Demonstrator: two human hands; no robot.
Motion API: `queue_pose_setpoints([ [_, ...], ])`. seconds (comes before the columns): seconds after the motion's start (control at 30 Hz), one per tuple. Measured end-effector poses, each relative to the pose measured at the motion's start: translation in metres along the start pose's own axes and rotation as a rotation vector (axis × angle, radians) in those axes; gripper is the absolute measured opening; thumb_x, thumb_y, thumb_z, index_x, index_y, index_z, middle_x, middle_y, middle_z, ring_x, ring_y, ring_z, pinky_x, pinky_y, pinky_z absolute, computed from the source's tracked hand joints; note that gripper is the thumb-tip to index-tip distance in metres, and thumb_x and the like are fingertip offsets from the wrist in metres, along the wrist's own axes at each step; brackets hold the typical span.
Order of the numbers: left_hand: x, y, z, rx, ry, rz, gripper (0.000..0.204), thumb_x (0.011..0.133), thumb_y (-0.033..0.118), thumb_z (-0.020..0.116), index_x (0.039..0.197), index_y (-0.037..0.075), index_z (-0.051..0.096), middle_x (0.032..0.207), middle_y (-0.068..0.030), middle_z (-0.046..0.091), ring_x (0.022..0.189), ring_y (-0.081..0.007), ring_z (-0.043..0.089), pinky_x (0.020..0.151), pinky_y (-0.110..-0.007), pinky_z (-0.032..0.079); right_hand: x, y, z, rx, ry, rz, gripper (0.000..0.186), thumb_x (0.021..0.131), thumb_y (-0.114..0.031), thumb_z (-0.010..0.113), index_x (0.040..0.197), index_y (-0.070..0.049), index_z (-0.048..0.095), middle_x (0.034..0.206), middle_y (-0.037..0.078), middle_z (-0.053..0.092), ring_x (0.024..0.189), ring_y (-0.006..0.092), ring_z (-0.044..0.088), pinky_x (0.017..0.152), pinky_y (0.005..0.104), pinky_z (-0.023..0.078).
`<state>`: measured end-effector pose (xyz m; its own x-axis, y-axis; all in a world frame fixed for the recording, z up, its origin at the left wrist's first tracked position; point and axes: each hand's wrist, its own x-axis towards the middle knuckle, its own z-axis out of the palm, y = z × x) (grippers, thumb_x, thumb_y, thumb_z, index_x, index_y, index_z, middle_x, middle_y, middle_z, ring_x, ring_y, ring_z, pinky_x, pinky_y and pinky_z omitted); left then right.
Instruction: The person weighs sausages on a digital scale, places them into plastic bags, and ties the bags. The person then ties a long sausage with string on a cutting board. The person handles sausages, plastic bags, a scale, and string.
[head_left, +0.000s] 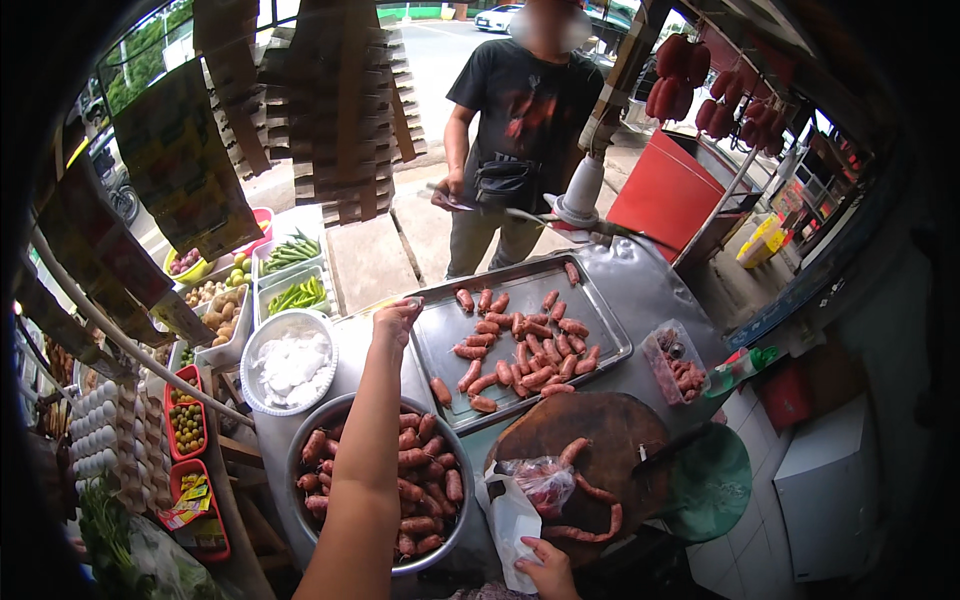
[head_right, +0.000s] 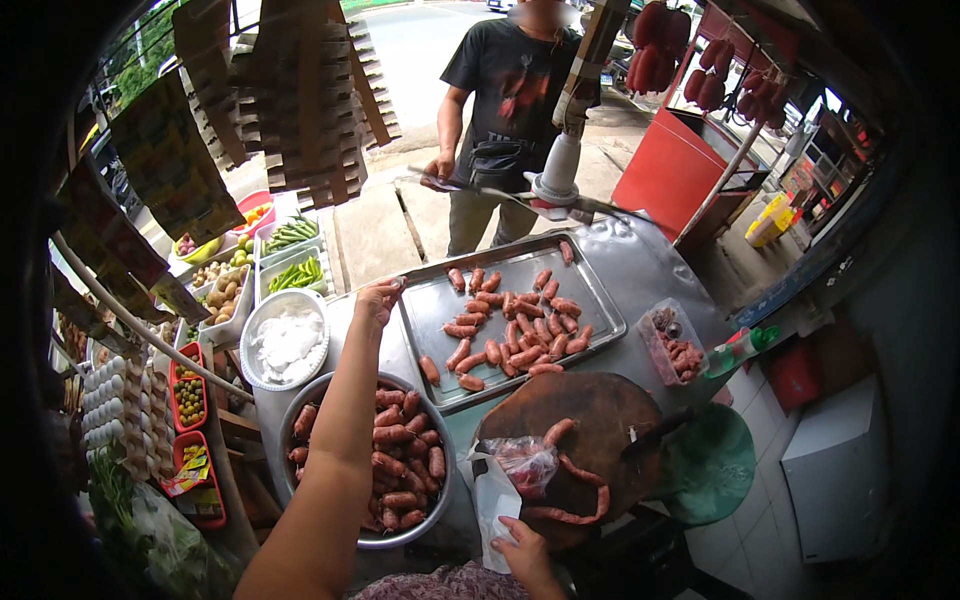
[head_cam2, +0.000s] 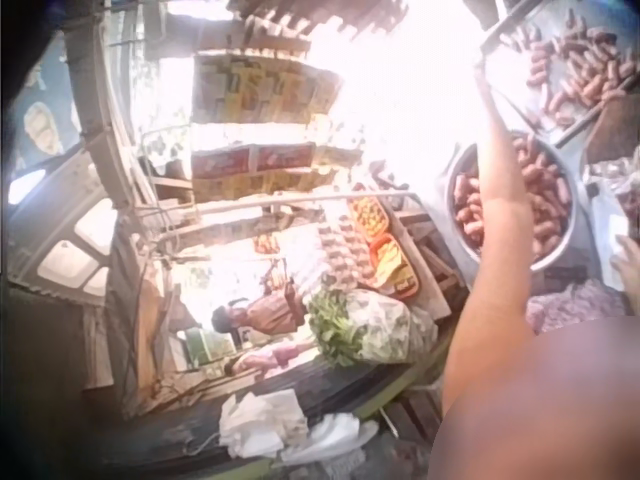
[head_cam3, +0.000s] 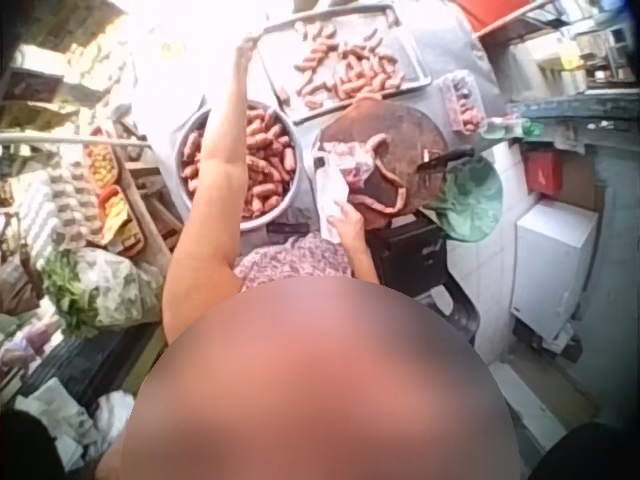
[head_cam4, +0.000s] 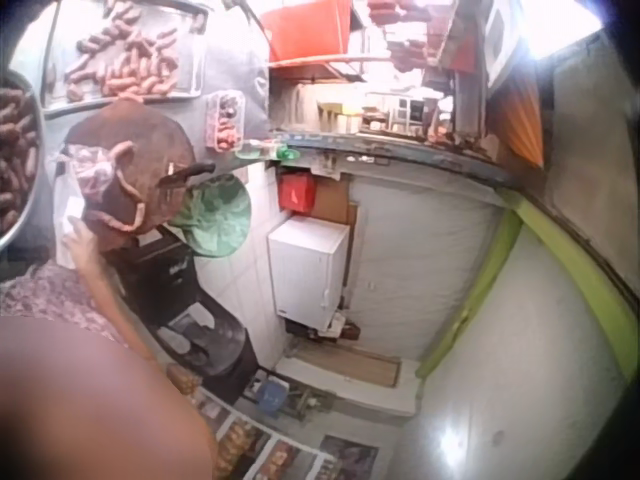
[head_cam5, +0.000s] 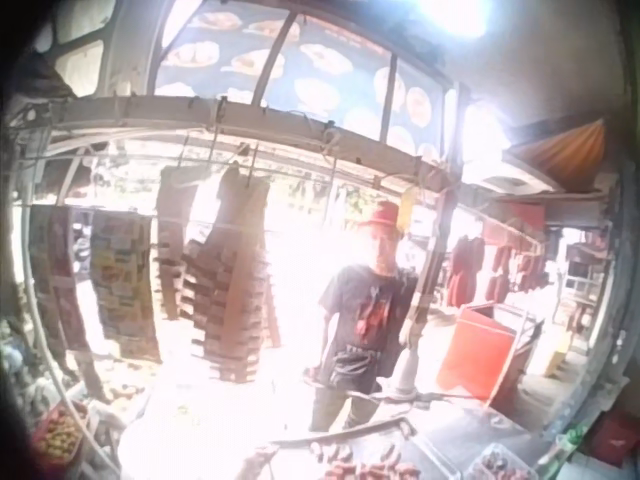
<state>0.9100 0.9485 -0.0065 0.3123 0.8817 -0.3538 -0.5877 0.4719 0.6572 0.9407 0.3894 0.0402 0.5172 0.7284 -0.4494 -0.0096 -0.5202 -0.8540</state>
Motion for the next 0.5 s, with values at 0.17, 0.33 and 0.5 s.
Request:
queue_pose_setpoints([
  [0.17, -0.001, 0.008, 0.006, -0.168, -0.138, -0.055, 0.021, 0.085, -0.016, 0.057, 0.105, -0.014, 0.053, 0.1, -0.0234, 0.065, 0.091, -0.0341, 0.07, 0.082, -0.037, 0.063, -0.001, 0.002, 0.005, 0.071, 0.001, 0.0, 0.047, 0.077, 0.005, 0.072, 0.122, 0.005, 0.061, 0.113, 0.018, 0.068, 0.105, 0.0215, 0.066, 0.09, 0.0322, 0.052],
  [0.33, -0.015, 0.014, 0.028, -0.433, -0.061, -0.092, 0.031, 0.093, -0.001, 0.061, 0.12, -0.006, 0.048, 0.113, -0.0178, 0.057, 0.107, -0.0335, 0.061, 0.092, -0.042, 0.055, -0.003, -0.002, 0.005, 0.075, -0.011, 0.012, 0.047, 0.077, 0.008, 0.07, 0.122, 0.008, 0.06, 0.114, 0.018, 0.068, 0.107, 0.0215, 0.065, 0.091, 0.0317, 0.051],
  [0.5, -0.042, 0.018, 0.049, -0.076, 0.222, -0.162, 0.032, 0.091, 0.004, 0.065, 0.12, 0.0, 0.052, 0.11, -0.015, 0.06, 0.11, -0.0318, 0.059, 0.093, -0.048, 0.052, -0.006, -0.003, 0.005, 0.11, 0.0, 0.014, 0.048, 0.077, 0.007, 0.071, 0.123, 0.007, 0.06, 0.113, 0.018, 0.068, 0.106, 0.0206, 0.065, 0.091, 0.0312, 0.051],
])
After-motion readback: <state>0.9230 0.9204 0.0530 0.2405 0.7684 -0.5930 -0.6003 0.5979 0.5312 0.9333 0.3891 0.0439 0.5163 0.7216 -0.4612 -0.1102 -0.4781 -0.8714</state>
